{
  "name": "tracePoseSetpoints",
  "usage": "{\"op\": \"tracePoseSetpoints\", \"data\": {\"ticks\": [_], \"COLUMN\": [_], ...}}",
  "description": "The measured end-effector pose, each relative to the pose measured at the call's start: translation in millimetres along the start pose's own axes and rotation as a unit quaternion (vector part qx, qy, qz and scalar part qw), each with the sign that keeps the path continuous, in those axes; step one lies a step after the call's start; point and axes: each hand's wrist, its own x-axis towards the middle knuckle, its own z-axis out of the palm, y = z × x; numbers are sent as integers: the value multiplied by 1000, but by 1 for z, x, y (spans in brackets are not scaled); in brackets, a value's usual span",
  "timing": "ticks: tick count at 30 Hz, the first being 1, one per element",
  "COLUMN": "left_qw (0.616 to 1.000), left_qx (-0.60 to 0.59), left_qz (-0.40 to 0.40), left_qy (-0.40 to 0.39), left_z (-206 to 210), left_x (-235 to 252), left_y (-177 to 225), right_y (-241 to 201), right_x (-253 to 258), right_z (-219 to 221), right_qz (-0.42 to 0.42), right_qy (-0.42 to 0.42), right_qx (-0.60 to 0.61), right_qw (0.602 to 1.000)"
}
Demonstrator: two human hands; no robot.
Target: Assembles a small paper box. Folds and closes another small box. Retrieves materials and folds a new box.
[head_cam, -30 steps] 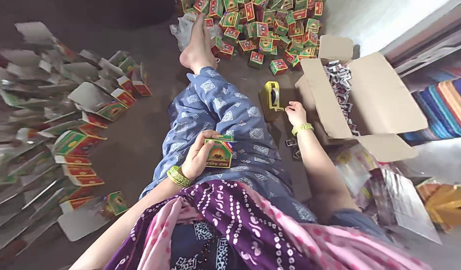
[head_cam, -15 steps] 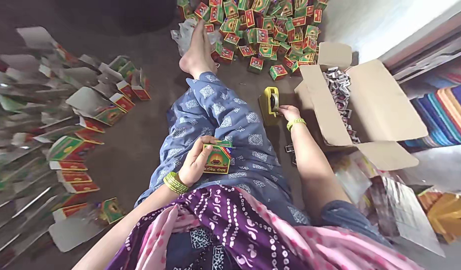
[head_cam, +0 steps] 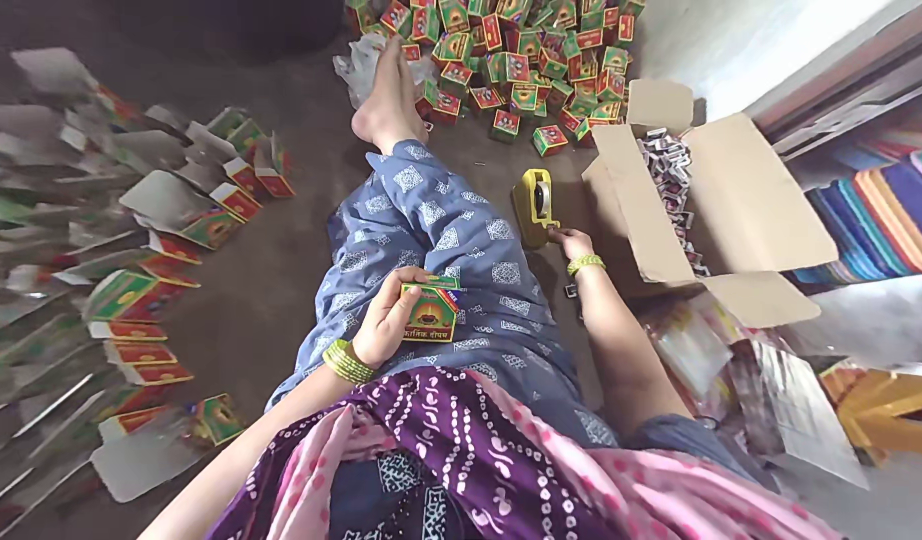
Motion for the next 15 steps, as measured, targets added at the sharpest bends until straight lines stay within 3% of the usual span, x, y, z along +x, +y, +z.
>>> {"op": "tracePoseSetpoints", "data": {"ticks": [2,6,8,10,12,15], "left_qw": [1000,999,999,998,997,996], "left_qx": [1,1,-1,4,14,32], "left_qz": [5,9,8,12,12,-6], "left_qy": [10,36,42,56,74,88], "left_z": [-1,0,1,2,2,2], "left_x": [-1,-1,-2,-1,-1,0], "left_y": [2,4,4,3,1,-2], "right_y": [-2,-21,-22,-28,-41,-78], "right_x": [1,-10,-13,-21,-42,-108], "right_z": [2,3,3,1,6,19], "right_qz": [-22,-20,-12,-48,-129,-192], "right_qy": [18,37,20,0,-26,-141], "right_qx": [-43,-252,-281,-203,-45,177], "right_qw": [999,967,959,978,990,955]}}
